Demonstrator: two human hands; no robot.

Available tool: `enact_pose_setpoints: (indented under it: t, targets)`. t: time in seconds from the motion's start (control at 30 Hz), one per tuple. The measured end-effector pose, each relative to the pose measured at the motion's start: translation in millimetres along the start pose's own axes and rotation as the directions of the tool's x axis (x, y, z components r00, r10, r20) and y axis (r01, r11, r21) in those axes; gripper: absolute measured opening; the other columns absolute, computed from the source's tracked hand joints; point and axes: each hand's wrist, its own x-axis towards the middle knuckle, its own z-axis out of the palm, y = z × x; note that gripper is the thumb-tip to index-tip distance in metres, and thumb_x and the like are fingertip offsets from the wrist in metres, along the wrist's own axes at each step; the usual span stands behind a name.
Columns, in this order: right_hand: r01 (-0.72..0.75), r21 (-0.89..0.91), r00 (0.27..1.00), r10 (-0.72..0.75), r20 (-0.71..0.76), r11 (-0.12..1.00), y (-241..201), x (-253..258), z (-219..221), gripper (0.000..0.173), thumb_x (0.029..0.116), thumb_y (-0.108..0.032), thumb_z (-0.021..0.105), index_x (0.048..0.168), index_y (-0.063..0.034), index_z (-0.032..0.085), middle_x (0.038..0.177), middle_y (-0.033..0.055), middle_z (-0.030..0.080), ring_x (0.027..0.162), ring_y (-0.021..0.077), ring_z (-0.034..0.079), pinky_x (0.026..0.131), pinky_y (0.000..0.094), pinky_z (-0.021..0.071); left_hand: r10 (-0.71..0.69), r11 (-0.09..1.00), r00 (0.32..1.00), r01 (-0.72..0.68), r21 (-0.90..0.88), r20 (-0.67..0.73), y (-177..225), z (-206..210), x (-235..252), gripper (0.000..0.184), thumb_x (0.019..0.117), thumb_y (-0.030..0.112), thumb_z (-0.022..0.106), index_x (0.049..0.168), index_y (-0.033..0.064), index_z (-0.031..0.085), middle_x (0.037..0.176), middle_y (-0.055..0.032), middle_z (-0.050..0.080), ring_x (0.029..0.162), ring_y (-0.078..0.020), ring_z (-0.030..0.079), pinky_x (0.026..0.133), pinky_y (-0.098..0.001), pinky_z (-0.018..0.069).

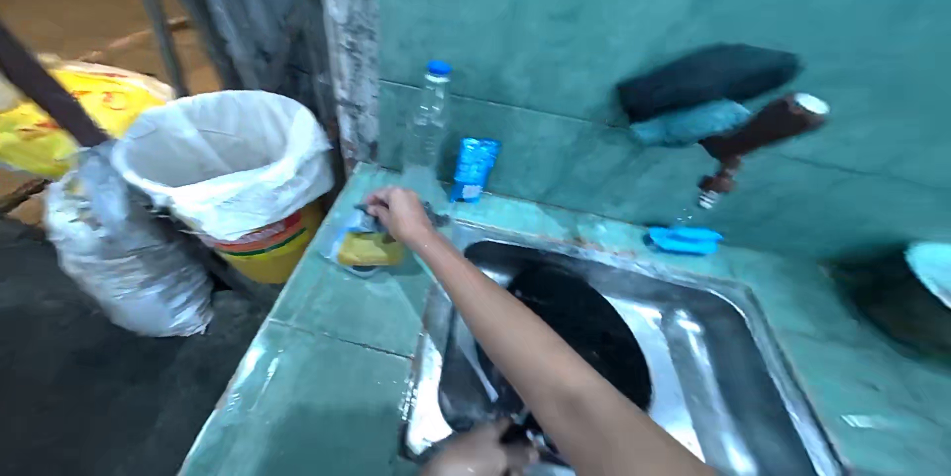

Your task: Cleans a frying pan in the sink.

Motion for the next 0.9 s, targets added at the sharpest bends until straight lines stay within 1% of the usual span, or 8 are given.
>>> enact_pose_setpoints:
  t: [0.1,0.2,0.27,0.33,0.5,0.63,0.77,0.9]
  targets:
    - [0.072,-0.003,0.983,-0.071,-0.170,0.997,16.3,-105.3,-94.2,0.031,0.1017,-0.006,0.060,0.132,-0.0047,0.064,0.121,0.0162,0.070,0.107,0.0269,0.070,0.099,0.0456,0.0557,-0.037,0.987,0.991,0.056,-0.149,0.130,-12.9,-11.3,18.2,0.035,0.1047,0.027,0.057,0.137,0.0138,0.050,0.067,0.0039,0.047,0.047,-0.0076,0.047,0.042,-0.0230,0.0446]
    - [-0.208,-0.002,0.944,0.200,-0.264,0.978,63.0,-259.1,-154.7,0.028,0.1026,-0.010,0.060,0.130,-0.0075,0.065,0.120,0.0100,0.071,0.104,0.0211,0.071,0.095,0.0454,0.0579,0.018,0.935,0.972,0.067,-0.349,0.234,-15.1,-23.9,15.4,0.028,0.1073,0.028,0.048,0.132,0.0148,0.052,0.064,0.0063,0.046,0.044,-0.0036,0.045,0.040,-0.0179,0.0430]
    - [-0.377,-0.010,0.877,0.353,-0.327,0.926,92.4,-336.3,-137.3,0.020,0.1022,-0.009,0.061,0.120,-0.0074,0.071,0.116,0.0117,0.072,0.103,0.0254,0.070,0.092,0.0506,0.0573,0.019,0.910,0.966,0.090,-0.404,0.257,-12.6,-26.1,14.4,0.028,0.1090,0.031,0.042,0.129,0.0147,0.053,0.063,0.0062,0.045,0.043,-0.0030,0.044,0.040,-0.0171,0.0424]
    - [-0.453,-0.051,0.864,0.425,-0.269,0.890,109.4,-379.4,-90.3,0.028,0.1043,-0.018,0.058,0.128,-0.0132,0.071,0.134,0.0104,0.065,0.128,0.0275,0.059,0.110,0.0535,0.0475,-0.015,0.895,0.963,0.132,-0.425,0.269,-9.0,-21.7,15.3,0.031,0.1106,0.035,0.037,0.128,0.0152,0.054,0.062,0.0061,0.045,0.042,-0.0027,0.044,0.039,-0.0166,0.0427]
    - [-0.464,-0.035,0.873,0.451,-0.185,0.885,136.0,-409.4,-47.8,0.047,0.1114,-0.034,0.036,0.155,-0.0239,0.049,0.165,0.0003,0.038,0.157,0.0189,0.025,0.128,0.0587,0.0162,-0.095,0.880,0.959,0.207,-0.427,0.268,-7.7,-16.9,16.2,0.033,0.1107,0.038,0.038,0.128,0.0141,0.053,0.063,0.0056,0.044,0.042,-0.0024,0.044,0.039,-0.0162,0.0431]
    - [-0.413,0.052,0.900,0.416,-0.132,0.909,103.6,-394.6,-39.8,0.048,0.1114,-0.027,0.037,0.156,-0.0117,0.047,0.165,0.0105,0.037,0.156,0.0251,0.026,0.128,0.0466,0.0240,-0.118,0.881,0.962,0.216,-0.421,0.247,-5.9,-14.3,17.1,0.034,0.1103,0.037,0.038,0.129,0.0124,0.053,0.062,0.0050,0.044,0.042,-0.0031,0.045,0.039,-0.0166,0.0437]
    - [-0.306,-0.059,0.952,0.304,-0.049,0.950,104.4,-382.2,-36.3,0.051,0.1081,-0.009,0.036,0.158,-0.0171,0.044,0.165,0.0025,0.038,0.156,0.0163,0.026,0.130,0.0435,0.0197,-0.144,0.885,0.972,0.210,-0.415,0.183,-7.4,-11.6,13.7,0.034,0.1107,0.034,0.037,0.130,0.0106,0.053,0.063,0.0041,0.045,0.043,-0.0037,0.046,0.039,-0.0172,0.0437]
    - [-0.322,-0.019,0.890,0.295,-0.348,0.947,147.4,-379.4,-65.0,0.045,0.1022,0.006,0.044,0.134,-0.0126,0.069,0.140,0.0076,0.065,0.134,0.0241,0.058,0.116,0.0446,0.0452,-0.148,0.893,0.977,0.200,-0.403,0.156,-7.2,-9.7,12.5,0.035,0.1112,0.034,0.036,0.131,0.0106,0.053,0.062,0.0042,0.045,0.042,-0.0045,0.046,0.039,-0.0181,0.0444]
